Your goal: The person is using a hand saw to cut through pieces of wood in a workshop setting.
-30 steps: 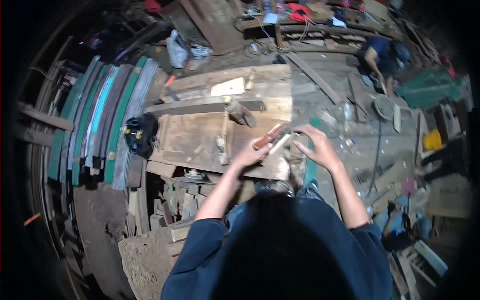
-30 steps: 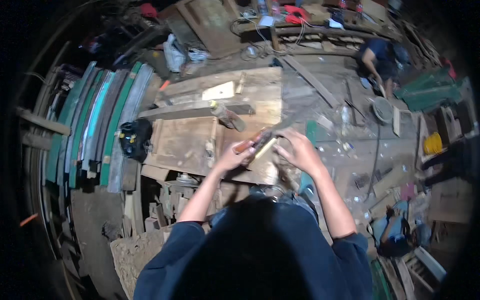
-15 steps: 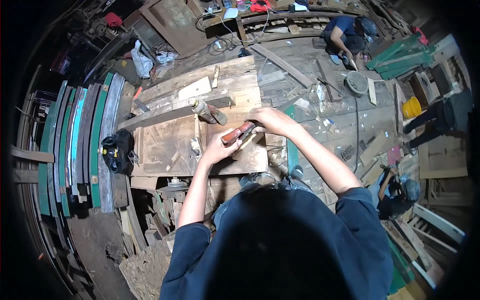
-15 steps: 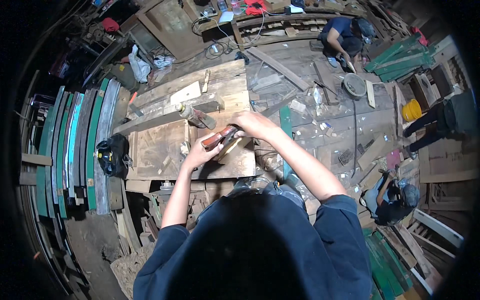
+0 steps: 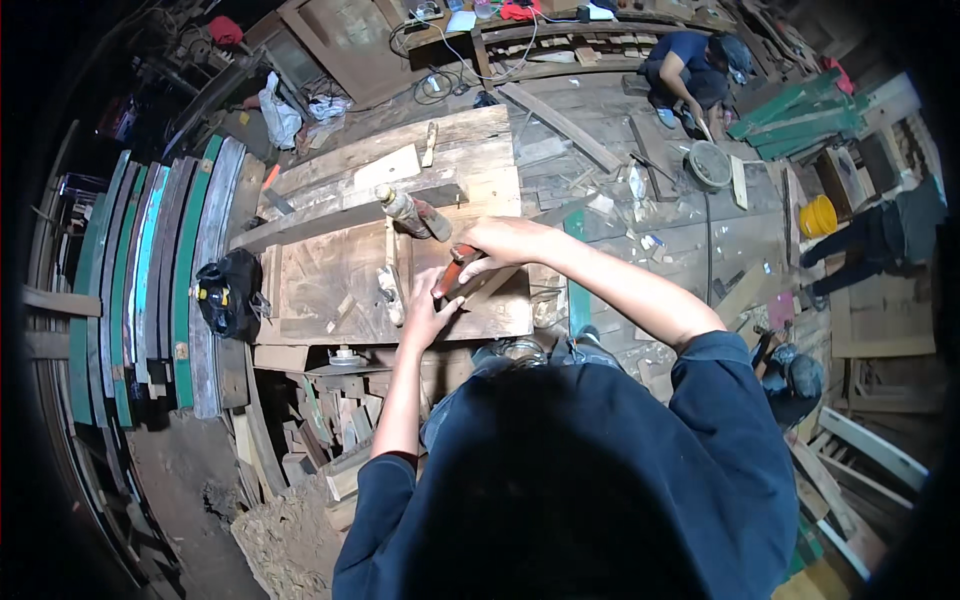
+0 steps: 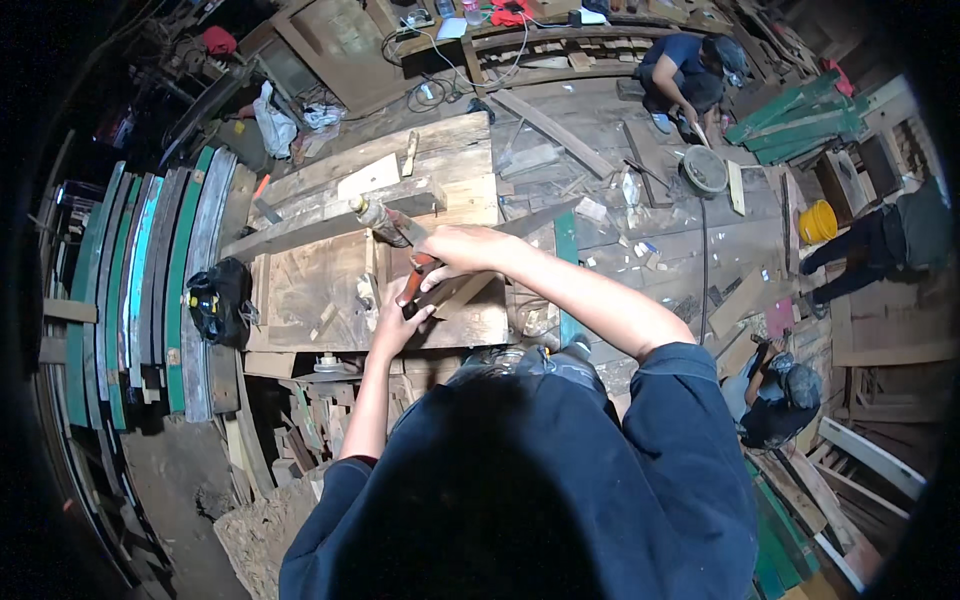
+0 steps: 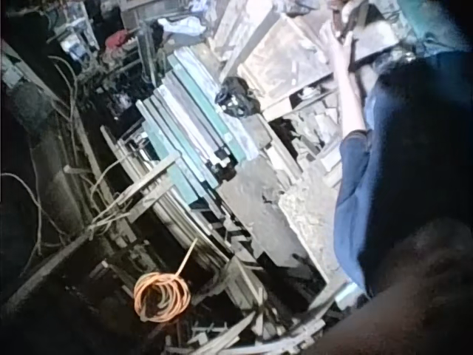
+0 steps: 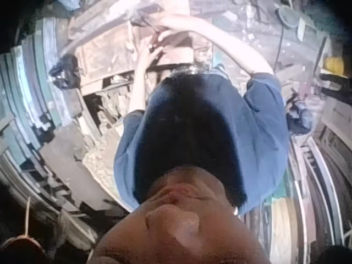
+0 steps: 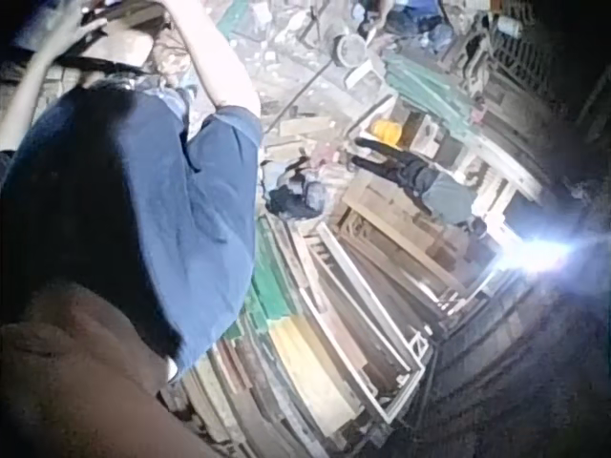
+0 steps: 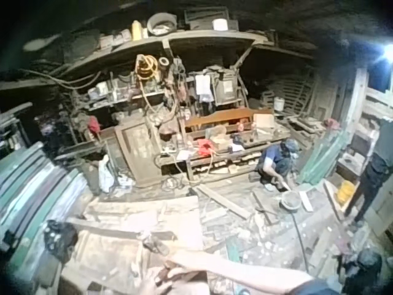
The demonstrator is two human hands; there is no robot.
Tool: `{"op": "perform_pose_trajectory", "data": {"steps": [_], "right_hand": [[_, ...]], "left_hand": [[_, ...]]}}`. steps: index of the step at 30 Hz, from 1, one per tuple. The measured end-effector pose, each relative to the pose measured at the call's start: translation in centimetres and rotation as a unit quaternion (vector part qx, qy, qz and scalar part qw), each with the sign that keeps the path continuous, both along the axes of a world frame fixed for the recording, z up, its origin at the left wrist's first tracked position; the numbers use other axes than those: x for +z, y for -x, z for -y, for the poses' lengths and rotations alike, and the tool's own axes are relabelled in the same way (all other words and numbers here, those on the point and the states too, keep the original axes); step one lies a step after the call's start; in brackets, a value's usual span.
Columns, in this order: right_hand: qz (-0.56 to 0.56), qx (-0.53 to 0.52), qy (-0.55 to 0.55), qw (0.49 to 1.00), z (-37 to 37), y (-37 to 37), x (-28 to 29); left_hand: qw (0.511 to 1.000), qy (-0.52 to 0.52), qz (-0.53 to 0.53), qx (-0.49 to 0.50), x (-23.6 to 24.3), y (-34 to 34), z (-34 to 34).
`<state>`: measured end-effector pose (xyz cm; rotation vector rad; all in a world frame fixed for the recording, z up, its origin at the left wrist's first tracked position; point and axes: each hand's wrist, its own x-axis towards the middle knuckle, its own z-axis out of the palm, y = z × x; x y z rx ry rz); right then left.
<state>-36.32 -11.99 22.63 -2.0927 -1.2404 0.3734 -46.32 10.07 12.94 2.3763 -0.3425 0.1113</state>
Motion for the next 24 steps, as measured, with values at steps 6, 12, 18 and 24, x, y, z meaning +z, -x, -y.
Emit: {"op": "perform_pose_trajectory", "data": {"steps": [6, 12, 18, 24], "right_hand": [[-0.021, 0.015, 0.053, 0.998, -1.4, -0.7, -0.7], [-0.067, 0.038, -0.024, 0.997, -3.2, -0.2, -1.1], [-0.196, -0.053, -0.1, 0.974, -2.6, 1.1, -1.0], [-0.155, -0.107, -0.143, 0.971, -2.5, 1.3, -1.2]], "left_hand": [[0.993, 0.073, -0.084, -0.047, -2.6, -1.4, -1.7], [0.98, 0.133, -0.14, -0.054, -2.4, -4.4, -3.1], [0.951, 0.13, -0.254, -0.12, -2.8, -7.7, -3.6], [0.92, 0.269, -0.27, -0.094, -5.9, -9.9, -2.9]]}}
